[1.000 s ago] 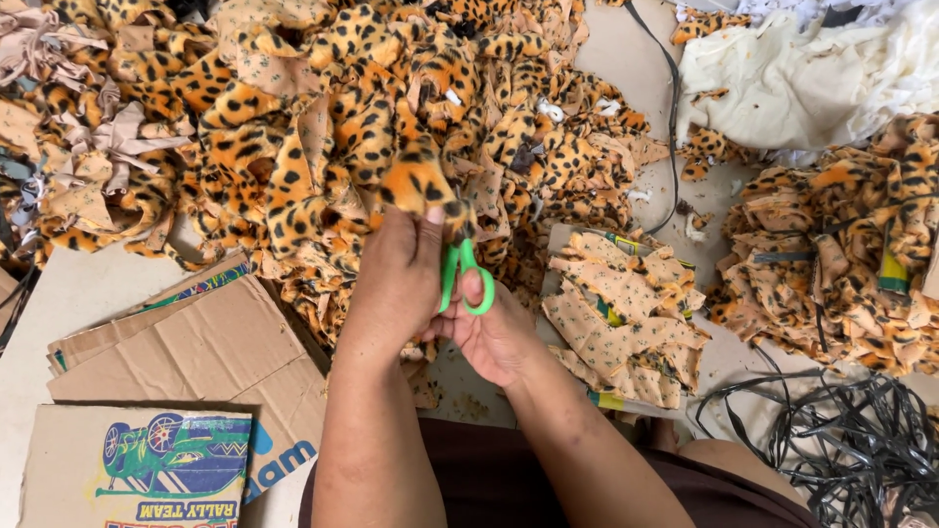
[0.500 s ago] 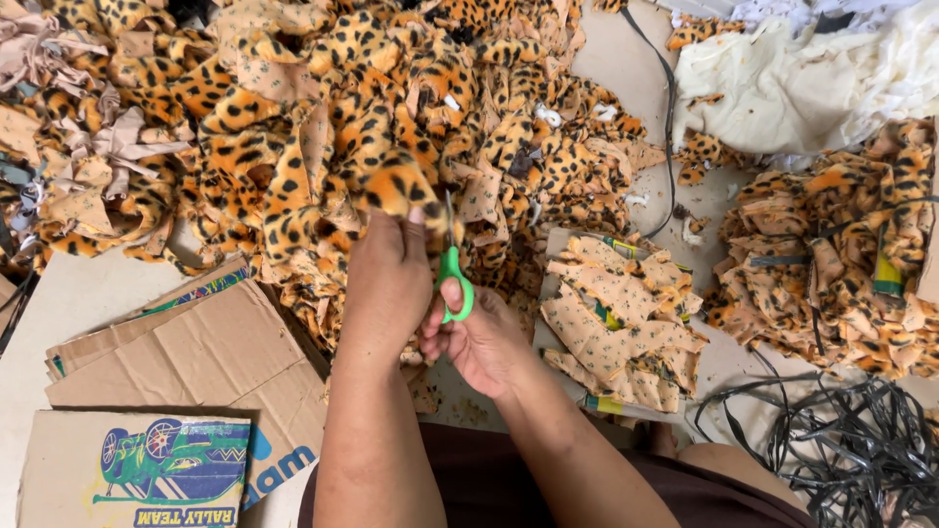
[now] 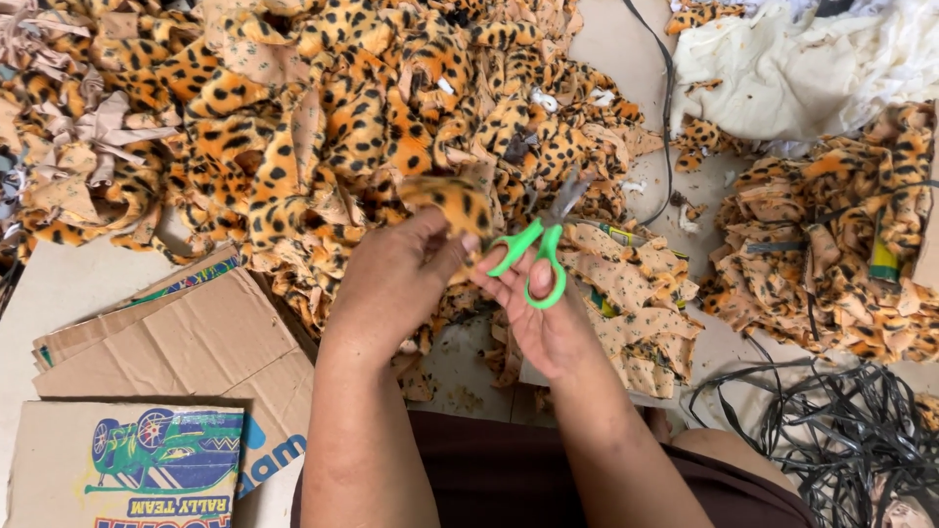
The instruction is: The person cuts small pieces of leopard-print fabric using scissors while sitting on the floor among a large quantity of fabric scraps.
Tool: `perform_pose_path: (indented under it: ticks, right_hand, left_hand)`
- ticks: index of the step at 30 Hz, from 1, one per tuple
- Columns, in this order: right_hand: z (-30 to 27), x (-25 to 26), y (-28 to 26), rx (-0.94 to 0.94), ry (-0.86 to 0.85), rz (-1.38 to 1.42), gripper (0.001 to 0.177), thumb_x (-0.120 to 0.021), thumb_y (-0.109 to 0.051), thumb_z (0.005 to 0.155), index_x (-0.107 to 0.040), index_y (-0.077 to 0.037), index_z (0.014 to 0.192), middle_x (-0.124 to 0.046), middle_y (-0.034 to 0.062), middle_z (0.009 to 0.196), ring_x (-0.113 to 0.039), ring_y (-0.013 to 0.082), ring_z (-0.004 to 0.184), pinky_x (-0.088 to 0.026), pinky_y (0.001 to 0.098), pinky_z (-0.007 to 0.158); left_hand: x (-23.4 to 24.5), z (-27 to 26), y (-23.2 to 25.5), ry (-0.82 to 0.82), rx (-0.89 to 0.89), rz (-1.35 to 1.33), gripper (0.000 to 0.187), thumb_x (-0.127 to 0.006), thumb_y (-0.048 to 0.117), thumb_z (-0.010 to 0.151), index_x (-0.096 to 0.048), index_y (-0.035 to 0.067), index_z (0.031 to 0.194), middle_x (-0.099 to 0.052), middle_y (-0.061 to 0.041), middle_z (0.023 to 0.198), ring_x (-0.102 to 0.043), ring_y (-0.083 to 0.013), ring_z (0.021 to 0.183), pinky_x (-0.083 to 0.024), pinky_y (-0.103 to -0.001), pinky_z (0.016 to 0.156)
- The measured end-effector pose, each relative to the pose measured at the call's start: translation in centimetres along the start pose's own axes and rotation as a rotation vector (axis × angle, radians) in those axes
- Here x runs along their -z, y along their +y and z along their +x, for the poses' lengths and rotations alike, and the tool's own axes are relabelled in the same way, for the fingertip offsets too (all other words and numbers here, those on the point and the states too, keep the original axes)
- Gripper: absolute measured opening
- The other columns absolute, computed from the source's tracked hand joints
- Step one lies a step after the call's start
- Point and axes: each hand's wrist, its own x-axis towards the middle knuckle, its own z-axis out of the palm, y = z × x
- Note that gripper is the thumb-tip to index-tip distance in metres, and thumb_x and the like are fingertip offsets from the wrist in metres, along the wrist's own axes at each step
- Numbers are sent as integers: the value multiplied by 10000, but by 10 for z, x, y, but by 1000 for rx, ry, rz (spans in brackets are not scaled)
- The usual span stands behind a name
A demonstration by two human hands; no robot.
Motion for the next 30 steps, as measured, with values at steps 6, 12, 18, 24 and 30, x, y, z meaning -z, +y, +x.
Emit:
perform_pose_path:
  ticks: [6,12,18,24,30]
  right_hand:
    - [-1,-2,-37,-44,70,245,516,-561,-565,986,-711,-90,1120,-766,7,1032,-683,70,961,-510,238,846]
    - [-27,28,-37,-7,233,224,358,-652,-361,973,-714,-41,1119,-752,154,1197,-718,164,1020,-536,311,828]
    - [-66,58,-80,-88,242,177,474,-580,-396,1006,-697,34,1165,-772,168,1086,-747,164,945,-601,270,807]
    - [-108,101,-109,-141,187,185,644,-508,-515,1014,-634,79,1226,-741,225,1059,-759,285,913,-657,465,808]
    - [-141,132,-104,-104,283,347,719,-519,-532,992,-582,129,1270,-699,317,1120,-716,358,1025,-616,477,887]
  left_hand:
    - [3,-2,17,-183,24,45,267,-561,249,1006,-730,83,884,-735,-128,723,-695,-327,708,-505,-426,727]
    - [-41,15,-9,-213,-81,278,300,-486,310,1027,-740,153,1060,-739,-102,1127,-616,-335,1223,-266,-590,1038]
    - [-61,-4,39,-155,-311,175,866,-640,-9,847,-334,301,1596,-290,-209,1626,-235,-443,1478,-216,-633,1100]
    - [-138,1,12,-311,-368,-69,367,-493,223,1062,-635,110,1382,-700,-190,1282,-623,-378,1239,-478,-514,1036]
    - [-165,-11,19,-329,-64,-710,282,-413,35,1029,-595,11,1244,-613,-287,1342,-623,-430,1256,-552,-504,990]
